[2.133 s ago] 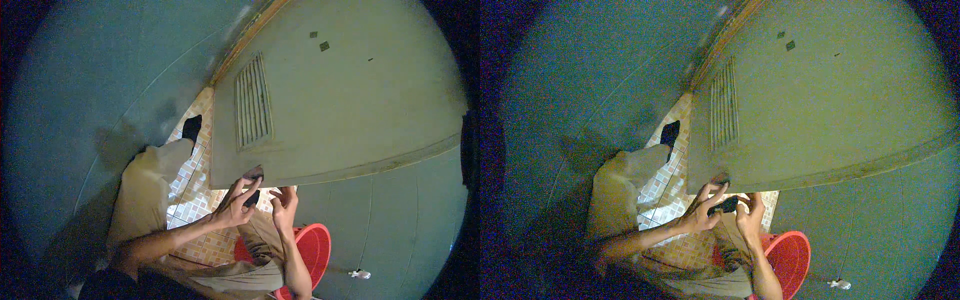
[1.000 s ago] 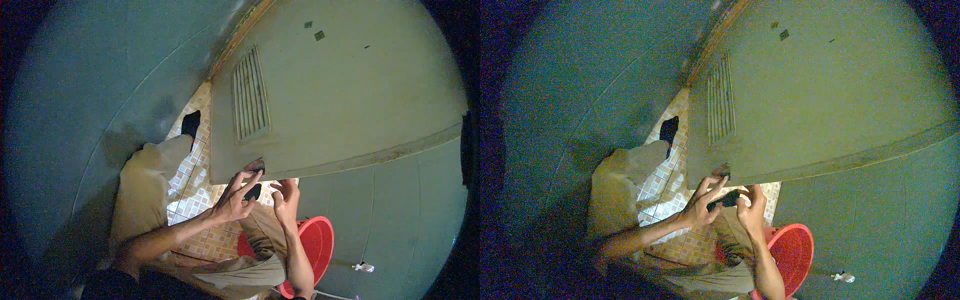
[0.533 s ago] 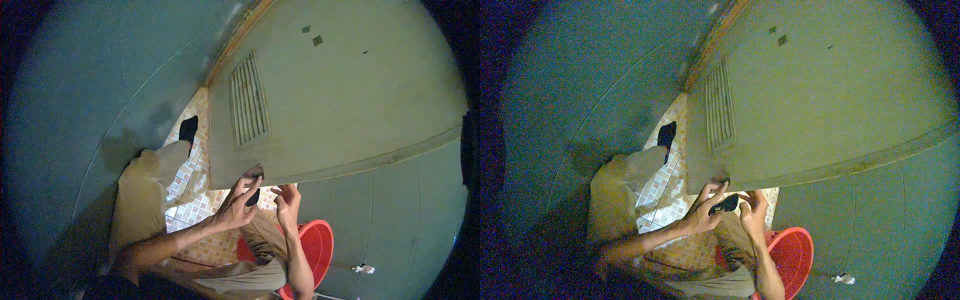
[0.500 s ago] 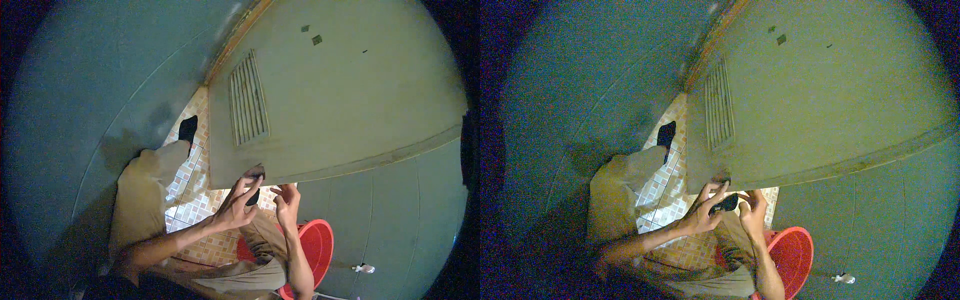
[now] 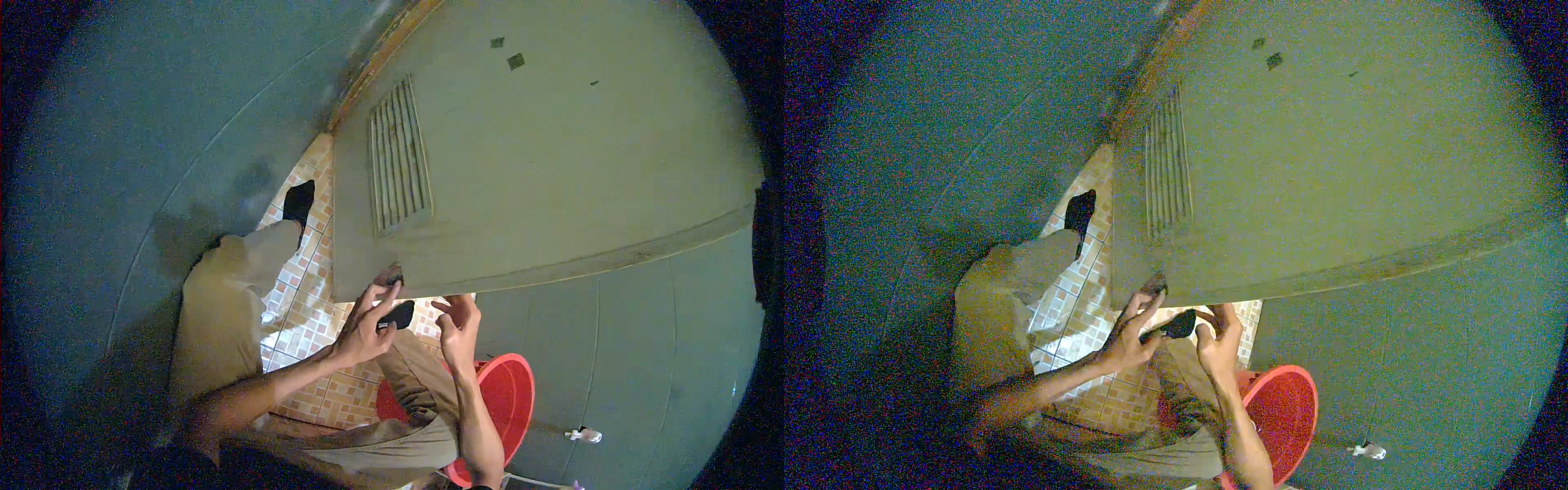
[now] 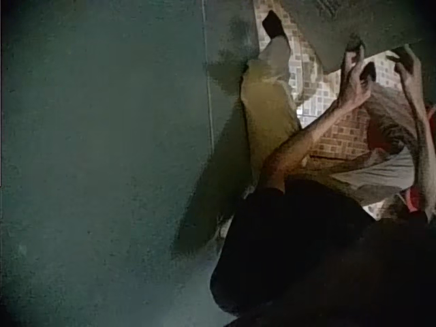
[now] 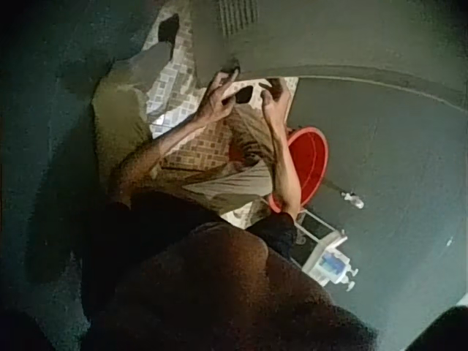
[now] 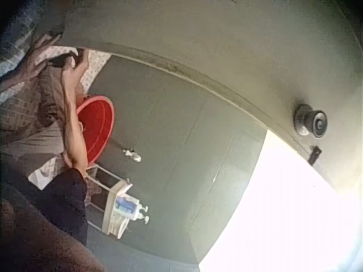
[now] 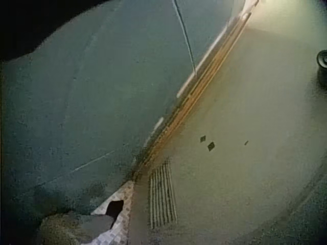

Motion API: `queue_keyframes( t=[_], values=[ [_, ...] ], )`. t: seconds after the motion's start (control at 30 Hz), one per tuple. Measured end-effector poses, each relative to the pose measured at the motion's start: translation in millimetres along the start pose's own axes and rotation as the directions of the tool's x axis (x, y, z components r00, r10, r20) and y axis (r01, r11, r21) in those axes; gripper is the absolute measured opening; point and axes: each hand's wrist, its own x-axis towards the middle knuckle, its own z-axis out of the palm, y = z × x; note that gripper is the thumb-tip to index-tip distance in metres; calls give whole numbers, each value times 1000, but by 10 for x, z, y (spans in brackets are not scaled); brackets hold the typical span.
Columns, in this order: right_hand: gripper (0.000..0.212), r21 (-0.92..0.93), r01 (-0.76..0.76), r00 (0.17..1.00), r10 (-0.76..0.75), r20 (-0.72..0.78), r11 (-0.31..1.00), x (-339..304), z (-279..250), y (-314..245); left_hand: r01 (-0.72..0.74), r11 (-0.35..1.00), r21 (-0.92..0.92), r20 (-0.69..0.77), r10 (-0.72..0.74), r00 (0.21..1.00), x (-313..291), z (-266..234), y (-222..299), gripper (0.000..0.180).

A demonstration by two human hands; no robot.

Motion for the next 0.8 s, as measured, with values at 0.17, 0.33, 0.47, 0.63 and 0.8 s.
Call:
queue_keyframes(
  t=[0.17, 0.33, 0.47, 0.63, 0.8],
  values=[
    [58, -1, 9, 1000, -9, -8, 1000, -23, -33, -1, -23, 999, -39, 69, 26, 997, 84, 16, 193, 85],
    [55, 17, 101, 995, -101, -2, 995, -30, 63, -56, -70, 997, -19, 69, 71, 995, 186, -92, 396, 87],
    [45, -53, 17, 1000, -16, 21, 998, -56, 34, -50, -112, 994, 18, 31, 111, 993, 199, -167, 421, 85],
    [47, -44, 109, 993, -107, 43, 993, -41, 54, -40, -30, 997, -74, 32, 32, 999, 131, -157, 343, 84],
    [60, -48, 51, 998, -50, 27, 998, -24, 59, -38, -22, 999, -29, 14, 22, 1000, 11, -92, 18, 83]
  ],
)
